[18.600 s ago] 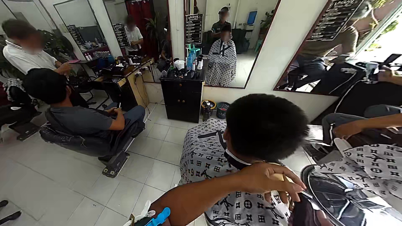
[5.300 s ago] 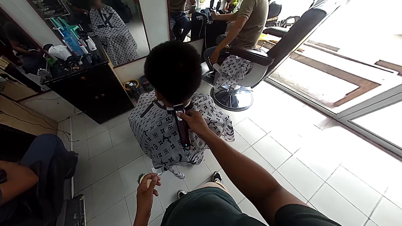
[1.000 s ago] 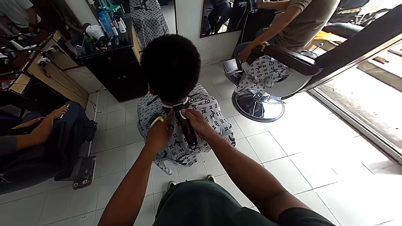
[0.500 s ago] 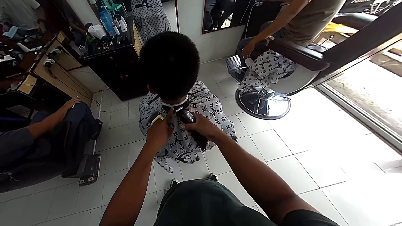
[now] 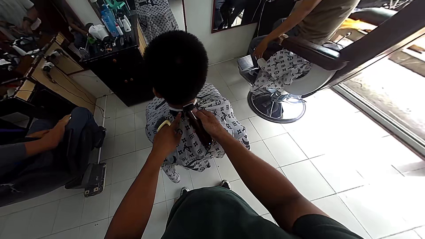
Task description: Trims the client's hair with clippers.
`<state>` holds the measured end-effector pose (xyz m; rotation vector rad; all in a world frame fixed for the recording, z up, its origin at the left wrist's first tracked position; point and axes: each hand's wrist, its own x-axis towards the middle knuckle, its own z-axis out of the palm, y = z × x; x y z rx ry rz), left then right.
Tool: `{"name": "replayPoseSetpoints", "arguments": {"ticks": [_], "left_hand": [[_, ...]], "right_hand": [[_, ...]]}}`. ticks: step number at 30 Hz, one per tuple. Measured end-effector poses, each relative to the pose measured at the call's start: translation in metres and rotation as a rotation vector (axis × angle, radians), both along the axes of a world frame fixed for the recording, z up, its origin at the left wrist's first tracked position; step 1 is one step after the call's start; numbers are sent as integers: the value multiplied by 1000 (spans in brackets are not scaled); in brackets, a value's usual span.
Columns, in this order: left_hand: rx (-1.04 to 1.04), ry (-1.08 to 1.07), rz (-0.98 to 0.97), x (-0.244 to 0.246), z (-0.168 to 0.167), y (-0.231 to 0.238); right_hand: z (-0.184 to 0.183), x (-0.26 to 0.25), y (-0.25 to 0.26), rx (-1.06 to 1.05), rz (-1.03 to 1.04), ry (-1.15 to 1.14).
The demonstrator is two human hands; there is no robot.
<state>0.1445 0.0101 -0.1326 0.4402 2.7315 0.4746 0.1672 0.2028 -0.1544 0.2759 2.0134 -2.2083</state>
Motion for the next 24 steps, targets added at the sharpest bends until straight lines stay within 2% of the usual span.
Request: {"name": "replayPoseSetpoints", "arguments": {"ticks": [11,15,19,24], "left_hand": [[11,0,-1,-1,-1,-1],[7,-14,-4,-1,0,-1],[2,-15,-28,-4,1,-4],[51,0,-41,-5,-3,-8]], "right_hand": [[4,-2,4,56,4,-16],[-3,3,1,20,18,93],[-2,16,1,-13,110,-34],[-2,8,-15,72,-1,-19]]}}
